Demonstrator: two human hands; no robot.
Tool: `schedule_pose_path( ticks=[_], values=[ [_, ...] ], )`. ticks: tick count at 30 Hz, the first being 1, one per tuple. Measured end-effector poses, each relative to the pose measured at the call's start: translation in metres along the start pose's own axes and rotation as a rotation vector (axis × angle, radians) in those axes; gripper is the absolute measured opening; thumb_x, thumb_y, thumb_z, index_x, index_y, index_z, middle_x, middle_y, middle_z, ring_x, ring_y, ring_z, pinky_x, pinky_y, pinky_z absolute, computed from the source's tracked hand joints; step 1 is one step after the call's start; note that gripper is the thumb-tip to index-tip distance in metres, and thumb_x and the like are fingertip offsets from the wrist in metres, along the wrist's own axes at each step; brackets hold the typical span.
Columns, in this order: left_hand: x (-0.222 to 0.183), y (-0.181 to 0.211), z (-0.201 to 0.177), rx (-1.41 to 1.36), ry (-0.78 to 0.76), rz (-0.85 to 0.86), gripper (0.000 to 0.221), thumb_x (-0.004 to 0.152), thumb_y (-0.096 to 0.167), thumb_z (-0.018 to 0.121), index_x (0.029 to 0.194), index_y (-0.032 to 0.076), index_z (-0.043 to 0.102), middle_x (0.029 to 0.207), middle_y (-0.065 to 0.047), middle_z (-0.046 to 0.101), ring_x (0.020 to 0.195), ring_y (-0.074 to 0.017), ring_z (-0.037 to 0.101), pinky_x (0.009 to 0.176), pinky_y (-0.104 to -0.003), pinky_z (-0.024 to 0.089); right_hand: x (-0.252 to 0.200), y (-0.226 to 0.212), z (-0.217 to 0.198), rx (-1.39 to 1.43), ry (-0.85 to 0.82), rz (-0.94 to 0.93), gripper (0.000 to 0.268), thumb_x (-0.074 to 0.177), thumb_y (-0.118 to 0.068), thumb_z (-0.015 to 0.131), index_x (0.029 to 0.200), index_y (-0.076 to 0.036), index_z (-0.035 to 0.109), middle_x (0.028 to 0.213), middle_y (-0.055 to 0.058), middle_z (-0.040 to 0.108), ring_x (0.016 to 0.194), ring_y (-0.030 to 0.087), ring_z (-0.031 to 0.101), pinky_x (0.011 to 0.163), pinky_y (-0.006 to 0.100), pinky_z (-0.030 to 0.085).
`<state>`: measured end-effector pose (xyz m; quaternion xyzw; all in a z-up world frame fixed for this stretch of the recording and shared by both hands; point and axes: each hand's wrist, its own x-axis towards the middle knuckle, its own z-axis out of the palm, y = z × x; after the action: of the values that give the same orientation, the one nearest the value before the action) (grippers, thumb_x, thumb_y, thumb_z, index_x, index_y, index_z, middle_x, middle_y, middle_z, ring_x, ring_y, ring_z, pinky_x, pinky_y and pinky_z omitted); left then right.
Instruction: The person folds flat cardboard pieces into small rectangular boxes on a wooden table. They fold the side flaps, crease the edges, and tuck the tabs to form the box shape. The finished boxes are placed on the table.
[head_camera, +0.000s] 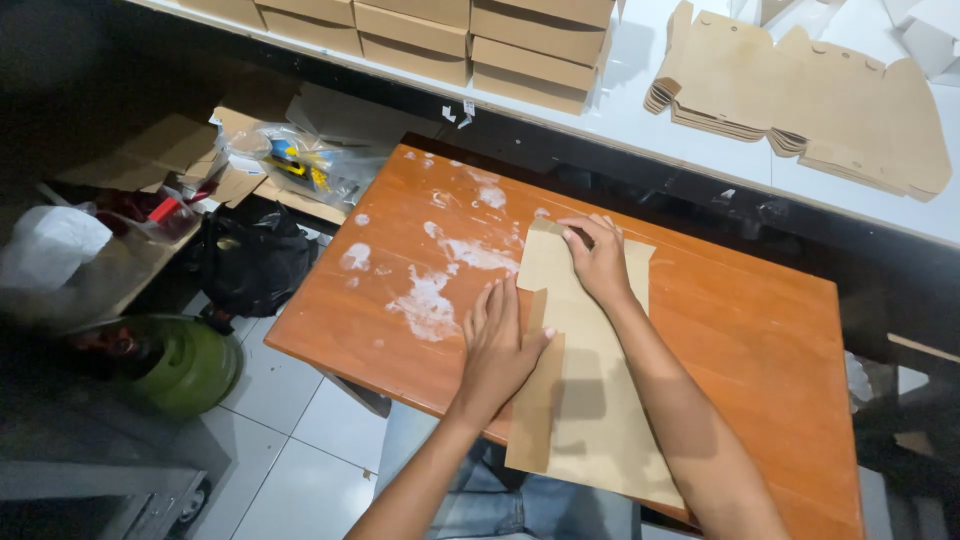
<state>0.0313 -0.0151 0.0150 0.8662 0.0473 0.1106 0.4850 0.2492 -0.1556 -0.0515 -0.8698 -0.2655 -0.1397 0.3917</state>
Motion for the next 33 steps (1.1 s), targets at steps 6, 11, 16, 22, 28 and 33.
schedule_pose_path(
  ticks=[6, 11, 16, 22, 28, 33],
  values=[
    [0.025, 0.006, 0.011, -0.035, -0.075, -0.020, 0.080, 0.100, 0.028, 0.060, 0.159, -0.008, 0.022, 0.164, -0.028, 0.033, 0.155, -0.0397, 0.024, 0.125, -0.056, 0.006, 0.003, -0.009, -0.009, 0.171, 0.151, -0.051, 0.019, 0.099, -0.011, 0.068, 0.111, -0.022, 0.078, 0.096, 0.004, 0.071, 0.095, 0.027, 0.064, 0.096, 0.040, 0.044],
    [0.036, 0.009, 0.012, 0.005, -0.202, 0.013, 0.073, 0.103, 0.034, 0.056, 0.158, -0.006, 0.029, 0.159, -0.027, 0.040, 0.155, -0.0383, 0.027, 0.128, -0.052, 0.010, -0.001, -0.004, -0.003, -0.001, 0.027, -0.086, 0.035, 0.098, -0.008, 0.063, 0.129, -0.023, 0.072, 0.110, 0.003, 0.070, 0.111, 0.025, 0.059, 0.105, 0.042, 0.034],
    [0.059, -0.009, 0.017, 0.032, -0.184, 0.065, 0.063, 0.103, 0.034, 0.054, 0.152, -0.004, 0.045, 0.148, -0.024, 0.056, 0.145, -0.0395, 0.044, 0.123, -0.053, 0.027, -0.003, -0.016, -0.003, -0.136, -0.084, -0.116, 0.036, 0.097, -0.004, 0.063, 0.131, -0.017, 0.068, 0.132, 0.007, 0.063, 0.129, 0.027, 0.051, 0.113, 0.048, 0.026],
    [0.066, -0.028, 0.030, 0.092, -0.168, 0.157, 0.053, 0.106, 0.038, 0.049, 0.145, 0.004, 0.057, 0.144, -0.017, 0.062, 0.145, -0.0325, 0.048, 0.123, -0.052, 0.027, -0.001, -0.005, -0.003, 0.072, -0.006, -0.183, 0.032, 0.097, 0.003, 0.058, 0.113, -0.017, 0.077, 0.107, 0.008, 0.065, 0.107, 0.031, 0.058, 0.101, 0.043, 0.043],
    [0.061, -0.018, 0.019, 0.088, -0.212, 0.145, 0.066, 0.108, 0.040, 0.040, 0.157, -0.004, 0.035, 0.157, -0.025, 0.045, 0.151, -0.0375, 0.035, 0.126, -0.054, 0.018, -0.002, -0.017, -0.005, 0.040, -0.109, -0.189, 0.038, 0.097, 0.005, 0.054, 0.119, -0.018, 0.076, 0.112, 0.008, 0.068, 0.112, 0.034, 0.059, 0.102, 0.047, 0.045],
    [0.062, -0.025, 0.029, 0.193, -0.279, 0.123, 0.069, 0.109, 0.050, 0.029, 0.159, 0.004, 0.036, 0.159, -0.017, 0.045, 0.154, -0.0293, 0.032, 0.129, -0.050, 0.011, -0.002, -0.012, -0.004, 0.033, -0.106, -0.173, 0.044, 0.094, 0.007, 0.051, 0.124, -0.018, 0.074, 0.124, 0.005, 0.072, 0.120, 0.034, 0.059, 0.103, 0.047, 0.044]
  ],
)
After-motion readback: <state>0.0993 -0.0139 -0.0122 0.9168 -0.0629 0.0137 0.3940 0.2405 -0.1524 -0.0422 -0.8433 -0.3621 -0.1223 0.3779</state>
